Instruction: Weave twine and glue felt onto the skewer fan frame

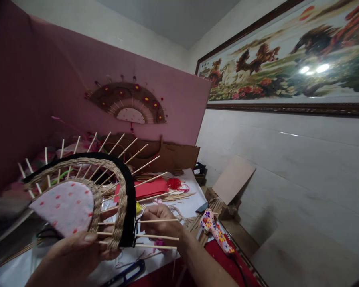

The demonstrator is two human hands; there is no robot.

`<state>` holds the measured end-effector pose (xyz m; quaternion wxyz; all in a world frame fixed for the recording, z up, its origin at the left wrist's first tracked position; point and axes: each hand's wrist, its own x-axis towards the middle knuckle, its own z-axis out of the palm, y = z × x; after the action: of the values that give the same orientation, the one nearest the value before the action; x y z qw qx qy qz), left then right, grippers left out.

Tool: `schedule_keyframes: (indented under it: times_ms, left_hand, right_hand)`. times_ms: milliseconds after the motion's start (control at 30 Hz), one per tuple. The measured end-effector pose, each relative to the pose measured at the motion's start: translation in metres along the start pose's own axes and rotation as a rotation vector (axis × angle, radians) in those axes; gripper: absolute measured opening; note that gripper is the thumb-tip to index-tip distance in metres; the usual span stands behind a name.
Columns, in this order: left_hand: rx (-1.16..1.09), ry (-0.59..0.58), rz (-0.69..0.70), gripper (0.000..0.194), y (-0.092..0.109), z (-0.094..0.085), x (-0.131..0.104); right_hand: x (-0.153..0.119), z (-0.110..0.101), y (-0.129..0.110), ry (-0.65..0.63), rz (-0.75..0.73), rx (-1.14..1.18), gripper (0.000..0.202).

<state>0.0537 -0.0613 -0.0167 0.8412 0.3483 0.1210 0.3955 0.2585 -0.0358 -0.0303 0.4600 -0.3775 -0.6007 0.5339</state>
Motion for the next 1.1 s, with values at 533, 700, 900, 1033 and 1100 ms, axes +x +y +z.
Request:
schedule_keyframes:
  times_ms: [533, 700, 900, 1033, 1100]
  left_hand:
    - [0.057, 0.035, -0.024, 0.024, 0.0, 0.006, 0.002]
    - [-0.004, 0.051, -0.034, 0.027, -0.004, 0.003, 0.002]
    - [-0.017, 0.054, -0.033, 0.024, -0.005, 0.002, 0.002]
    - [0.009, 0.09, -0.052, 0.026, -0.003, 0.005, 0.003]
    - [0.046, 0.108, -0.071, 0.027, -0.003, 0.006, 0.003]
  right_hand:
    - [0.001, -0.019, -0.006, 0.445, -0.409, -0.501, 0.029]
    - [-0.004, -0.03, -0.016, 0.624, -0.609, -0.772, 0.026]
    - [-0.012, -0.043, -0.022, 0.829, -0.806, -0.962, 0.015]
    - [-0.016, -0.049, -0.031, 0.904, -0.911, -1.049, 0.005]
    - [-0.016, -0.05, -0.038, 0.878, -0.964, -1.099, 0.003]
